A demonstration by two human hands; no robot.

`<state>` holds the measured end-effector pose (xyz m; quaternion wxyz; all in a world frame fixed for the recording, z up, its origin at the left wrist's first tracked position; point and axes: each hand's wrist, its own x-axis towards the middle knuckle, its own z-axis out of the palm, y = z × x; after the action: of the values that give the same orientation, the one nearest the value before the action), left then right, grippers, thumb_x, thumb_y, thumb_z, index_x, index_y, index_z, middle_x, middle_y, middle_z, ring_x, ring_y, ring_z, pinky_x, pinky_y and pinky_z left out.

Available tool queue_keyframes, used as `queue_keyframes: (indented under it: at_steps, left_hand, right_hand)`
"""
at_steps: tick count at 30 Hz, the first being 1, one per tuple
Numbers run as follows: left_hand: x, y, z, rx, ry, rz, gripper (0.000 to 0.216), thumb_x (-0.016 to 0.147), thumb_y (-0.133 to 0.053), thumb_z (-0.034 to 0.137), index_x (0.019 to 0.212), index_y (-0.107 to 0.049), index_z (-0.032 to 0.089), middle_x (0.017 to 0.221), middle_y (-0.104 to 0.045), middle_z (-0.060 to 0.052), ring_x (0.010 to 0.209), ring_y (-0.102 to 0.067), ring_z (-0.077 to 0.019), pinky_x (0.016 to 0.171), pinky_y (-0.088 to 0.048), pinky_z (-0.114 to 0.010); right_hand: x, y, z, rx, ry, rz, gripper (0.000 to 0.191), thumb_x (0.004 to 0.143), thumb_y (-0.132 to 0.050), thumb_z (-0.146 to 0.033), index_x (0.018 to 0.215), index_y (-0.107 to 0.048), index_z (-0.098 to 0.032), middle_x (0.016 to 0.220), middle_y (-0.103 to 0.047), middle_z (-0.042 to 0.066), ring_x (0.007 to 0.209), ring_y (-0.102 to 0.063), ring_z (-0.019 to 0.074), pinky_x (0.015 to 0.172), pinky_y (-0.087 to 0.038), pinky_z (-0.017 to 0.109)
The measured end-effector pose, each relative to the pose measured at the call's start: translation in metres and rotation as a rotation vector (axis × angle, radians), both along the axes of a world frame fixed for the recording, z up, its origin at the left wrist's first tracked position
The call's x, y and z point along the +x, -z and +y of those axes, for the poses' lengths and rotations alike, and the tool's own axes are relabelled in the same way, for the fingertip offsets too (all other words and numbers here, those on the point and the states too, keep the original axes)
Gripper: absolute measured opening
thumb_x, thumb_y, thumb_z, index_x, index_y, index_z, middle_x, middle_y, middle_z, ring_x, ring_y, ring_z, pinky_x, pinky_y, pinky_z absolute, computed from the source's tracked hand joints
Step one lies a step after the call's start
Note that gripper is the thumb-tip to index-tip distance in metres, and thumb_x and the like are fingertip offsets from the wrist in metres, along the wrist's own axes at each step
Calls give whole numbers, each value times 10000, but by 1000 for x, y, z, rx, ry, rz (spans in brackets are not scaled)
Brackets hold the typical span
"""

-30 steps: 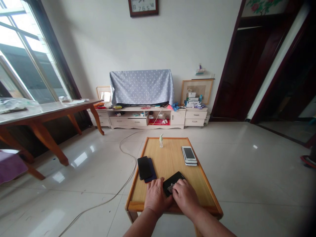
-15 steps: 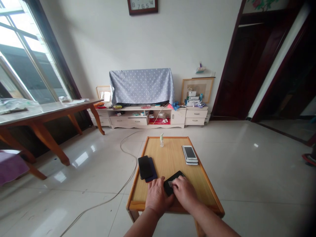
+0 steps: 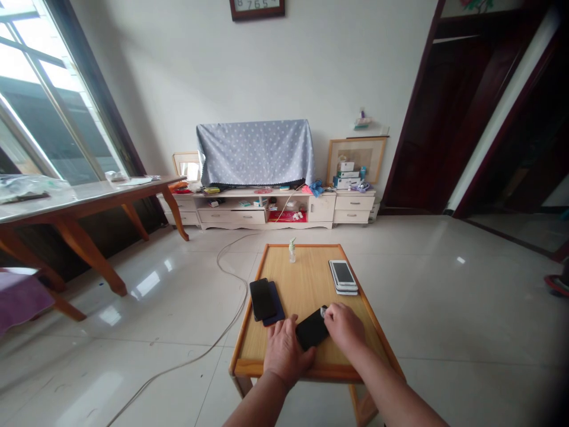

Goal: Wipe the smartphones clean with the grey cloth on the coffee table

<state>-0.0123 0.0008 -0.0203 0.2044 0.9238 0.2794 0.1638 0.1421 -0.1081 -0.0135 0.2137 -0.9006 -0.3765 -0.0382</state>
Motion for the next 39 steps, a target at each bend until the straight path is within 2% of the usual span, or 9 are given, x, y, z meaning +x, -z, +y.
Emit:
queue_keyframes:
  at_steps: [3,7,9,14,19,27,34,36,39]
  left_hand:
    - [0,1,0,-6,-4,-5,794,659,-664,468,1362,-426,187,1288,-588,-99,1233,-471,-306,1097,-289,-416]
    - [1,3,2,11,18,-13,740,714,-606,415,1382,-410,164,1308,-588,-118,1232,-485,-294,1100,-282,-409]
    - [1,3,2,22,21,-8,722,737,-578,394,1394,-398,156,1302,-597,-122,1227,-494,-292,1096,-287,-415]
    - [1,3,1,22,12,2,821,686,-629,429,1418,-373,159,1338,-571,-129,1245,-481,-318,1099,-283,-445]
    - [3,5,2,34,7,-25,683,771,-556,418,1390,-416,165,1321,-584,-129,1224,-503,-302,1074,-303,-424]
    - [3,5,1,45,4,-7,800,673,-649,429,1390,-416,161,1295,-600,-122,1226,-497,-306,1086,-289,-429]
    - [4,0,2,45,18,29,653,775,-562,387,1375,-441,159,1275,-618,-131,1216,-513,-292,1054,-313,-414]
    - [4,-1,1,41,14,44,683,753,-587,410,1376,-441,169,1276,-620,-125,1226,-505,-298,1067,-301,-420]
    - [4,-2,-1,39,2,45,751,697,-632,448,1371,-444,177,1273,-617,-118,1235,-497,-306,1089,-279,-428]
  right_hand:
    - [3,0,2,-11,20,6,205,936,-492,-235,783,-626,-207,865,-657,53,848,-572,183,624,-265,281]
    - [-29,6,17,-31,-129,44,116,870,-608,-250,759,-640,-235,809,-668,-11,804,-593,139,651,-302,250]
    - [-36,7,23,-35,-157,58,101,857,-631,-269,761,-647,-241,810,-675,-19,802,-599,133,649,-310,244]
    - [-24,2,30,-34,-14,52,227,959,-474,-287,837,-651,-213,876,-690,54,830,-600,170,643,-305,268]
    - [-38,3,39,-31,-55,52,191,925,-534,-300,785,-645,-231,829,-696,25,804,-607,160,652,-311,263]
    - [11,-3,21,-31,120,27,271,976,-429,-290,822,-636,-206,864,-687,63,788,-606,182,599,-249,293]
    - [-45,1,23,-34,-65,50,146,877,-589,-291,749,-638,-239,773,-692,1,745,-609,158,621,-280,269]
    - [-35,-2,18,-32,-36,50,149,883,-573,-271,754,-637,-235,780,-692,10,744,-607,160,620,-279,270]
    - [-4,-7,5,-32,82,41,218,937,-478,-243,785,-633,-220,826,-691,45,755,-603,171,608,-269,277]
